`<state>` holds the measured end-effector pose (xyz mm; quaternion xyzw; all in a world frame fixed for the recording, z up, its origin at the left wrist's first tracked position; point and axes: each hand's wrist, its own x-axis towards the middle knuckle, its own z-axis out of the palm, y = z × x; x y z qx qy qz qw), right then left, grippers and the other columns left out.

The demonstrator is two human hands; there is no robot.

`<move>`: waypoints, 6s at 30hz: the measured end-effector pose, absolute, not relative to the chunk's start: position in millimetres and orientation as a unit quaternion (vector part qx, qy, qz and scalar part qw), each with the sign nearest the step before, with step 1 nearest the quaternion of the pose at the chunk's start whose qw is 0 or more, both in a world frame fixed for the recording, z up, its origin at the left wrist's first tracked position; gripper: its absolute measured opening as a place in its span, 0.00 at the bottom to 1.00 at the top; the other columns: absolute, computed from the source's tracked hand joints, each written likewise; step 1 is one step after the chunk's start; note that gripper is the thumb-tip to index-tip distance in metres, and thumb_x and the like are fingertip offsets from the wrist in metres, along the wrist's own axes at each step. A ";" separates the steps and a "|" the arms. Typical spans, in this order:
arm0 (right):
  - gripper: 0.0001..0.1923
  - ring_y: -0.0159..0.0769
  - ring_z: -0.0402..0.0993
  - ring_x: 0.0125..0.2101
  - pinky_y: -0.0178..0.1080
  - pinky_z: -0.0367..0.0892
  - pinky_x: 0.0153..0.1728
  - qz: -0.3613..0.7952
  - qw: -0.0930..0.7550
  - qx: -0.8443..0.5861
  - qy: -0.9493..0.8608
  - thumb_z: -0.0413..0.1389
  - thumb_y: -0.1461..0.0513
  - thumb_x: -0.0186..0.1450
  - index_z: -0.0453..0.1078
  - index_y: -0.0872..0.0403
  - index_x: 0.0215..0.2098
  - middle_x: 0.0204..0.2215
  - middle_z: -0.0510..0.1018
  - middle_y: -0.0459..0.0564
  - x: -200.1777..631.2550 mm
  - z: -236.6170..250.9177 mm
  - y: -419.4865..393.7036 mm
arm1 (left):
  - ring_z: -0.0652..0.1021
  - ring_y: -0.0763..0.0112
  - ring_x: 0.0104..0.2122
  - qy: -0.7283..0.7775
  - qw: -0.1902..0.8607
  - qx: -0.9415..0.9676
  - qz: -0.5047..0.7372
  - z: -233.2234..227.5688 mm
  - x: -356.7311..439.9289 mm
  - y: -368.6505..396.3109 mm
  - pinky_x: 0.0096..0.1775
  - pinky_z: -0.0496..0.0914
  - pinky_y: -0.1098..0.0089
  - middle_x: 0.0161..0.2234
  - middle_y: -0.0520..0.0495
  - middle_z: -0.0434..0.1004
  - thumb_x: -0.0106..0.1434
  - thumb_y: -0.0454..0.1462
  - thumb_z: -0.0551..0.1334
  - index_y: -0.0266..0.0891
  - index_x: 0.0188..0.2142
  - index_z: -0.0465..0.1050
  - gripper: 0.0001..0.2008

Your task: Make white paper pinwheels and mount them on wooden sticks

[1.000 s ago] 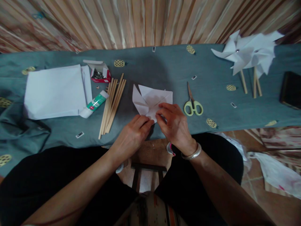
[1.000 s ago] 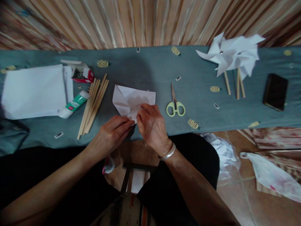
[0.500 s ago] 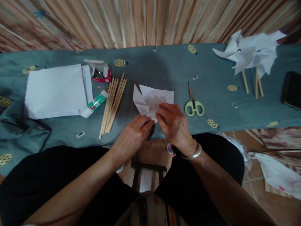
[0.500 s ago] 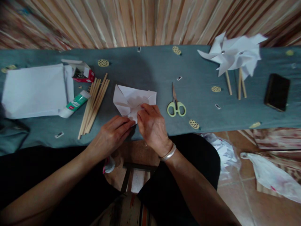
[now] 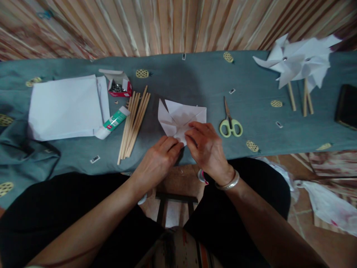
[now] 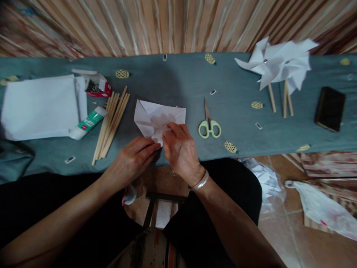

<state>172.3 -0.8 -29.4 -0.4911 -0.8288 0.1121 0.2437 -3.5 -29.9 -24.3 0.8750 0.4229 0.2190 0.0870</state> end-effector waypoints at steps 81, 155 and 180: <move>0.18 0.51 0.64 0.55 0.50 0.64 0.52 0.041 0.171 -0.490 -0.854 0.50 0.69 0.66 0.69 0.60 0.53 0.58 0.70 0.60 157.5 -43.5 -5.1 | 0.75 0.63 0.40 0.447 0.104 0.869 0.185 -25.7 -4.8 -26.9 0.42 0.76 0.64 0.39 0.42 0.75 0.66 0.31 0.58 0.32 0.42 0.75 0.08; 0.15 0.42 0.78 0.41 0.46 0.71 0.46 0.166 0.310 -0.543 -0.763 0.49 0.65 0.67 0.76 0.53 0.45 0.40 0.83 0.52 195.1 -18.5 4.7 | 0.75 0.61 0.39 0.426 0.019 0.892 0.151 -13.9 -11.9 -24.6 0.40 0.74 0.63 0.37 0.41 0.77 0.69 0.34 0.55 0.33 0.41 0.73 0.09; 0.22 0.42 0.72 0.53 0.51 0.67 0.54 0.288 0.307 -0.475 -0.772 0.53 0.72 0.58 0.75 0.51 0.48 0.51 0.77 0.53 193.7 -21.8 4.9 | 0.78 0.63 0.35 0.431 0.021 0.888 0.159 -8.1 -14.5 -28.8 0.36 0.76 0.64 0.37 0.40 0.78 0.66 0.29 0.55 0.31 0.40 0.72 0.08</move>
